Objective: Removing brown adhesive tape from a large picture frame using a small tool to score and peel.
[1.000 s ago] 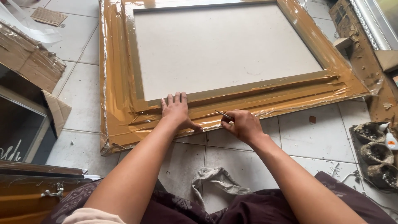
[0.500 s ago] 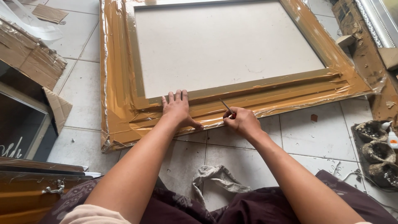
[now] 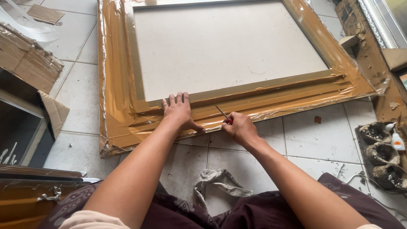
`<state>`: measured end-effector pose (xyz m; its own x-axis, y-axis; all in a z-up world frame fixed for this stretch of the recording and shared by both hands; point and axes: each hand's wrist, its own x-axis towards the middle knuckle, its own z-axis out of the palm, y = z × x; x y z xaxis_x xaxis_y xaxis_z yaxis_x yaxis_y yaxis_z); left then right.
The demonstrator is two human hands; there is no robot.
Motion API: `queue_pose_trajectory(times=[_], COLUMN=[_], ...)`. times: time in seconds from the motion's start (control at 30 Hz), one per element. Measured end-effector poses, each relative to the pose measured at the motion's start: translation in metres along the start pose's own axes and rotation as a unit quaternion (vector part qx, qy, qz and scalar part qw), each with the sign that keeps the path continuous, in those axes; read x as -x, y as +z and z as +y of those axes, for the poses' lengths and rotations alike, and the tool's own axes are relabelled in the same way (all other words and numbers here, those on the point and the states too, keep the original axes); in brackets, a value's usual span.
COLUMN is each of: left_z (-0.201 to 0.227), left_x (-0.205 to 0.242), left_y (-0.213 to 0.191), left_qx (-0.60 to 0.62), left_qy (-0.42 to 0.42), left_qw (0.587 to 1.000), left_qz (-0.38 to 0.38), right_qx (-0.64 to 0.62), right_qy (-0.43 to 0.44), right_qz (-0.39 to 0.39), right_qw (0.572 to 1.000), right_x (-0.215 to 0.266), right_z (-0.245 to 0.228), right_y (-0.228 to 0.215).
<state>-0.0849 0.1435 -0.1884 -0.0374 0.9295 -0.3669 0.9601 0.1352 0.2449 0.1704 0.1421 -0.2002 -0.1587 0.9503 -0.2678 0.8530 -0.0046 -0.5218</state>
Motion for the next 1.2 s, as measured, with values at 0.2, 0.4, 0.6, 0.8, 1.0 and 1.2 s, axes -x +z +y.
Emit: queue_pose_trajectory(times=[0.2,0.4,0.6,0.8,1.0,1.2], left_z=[0.0,0.002,0.001,0.0,-0.001,-0.003], left_x=[0.007,0.013,0.011,0.003,0.004,0.003], left_y=[-0.001,-0.007,-0.003,0.001,0.001,0.002], left_qx=[-0.001,-0.002,0.009,-0.002,-0.001,0.003], left_qy=[0.004,0.004,0.003,-0.001,0.005,0.004], left_qw=[1.0,1.0,1.0,1.0,1.0,1.0], left_qz=[0.012,0.009,0.01,0.005,0.005,0.005], right_qx=[-0.001,-0.001,-0.014,-0.079,-0.001,0.011], right_qy=[0.053,0.071,0.052,-0.032,0.014,0.049], right_qz=[-0.004,-0.01,0.009,0.039,-0.018,-0.012], right_qw=[0.999,0.997,0.998,0.996,1.0,0.999], right_x=[0.002,0.002,0.002,0.005,0.022,0.011], right_z=[-0.007,-0.004,0.003,0.008,-0.022,-0.015], right_y=[-0.012,-0.016,-0.004,0.014,-0.005,-0.009])
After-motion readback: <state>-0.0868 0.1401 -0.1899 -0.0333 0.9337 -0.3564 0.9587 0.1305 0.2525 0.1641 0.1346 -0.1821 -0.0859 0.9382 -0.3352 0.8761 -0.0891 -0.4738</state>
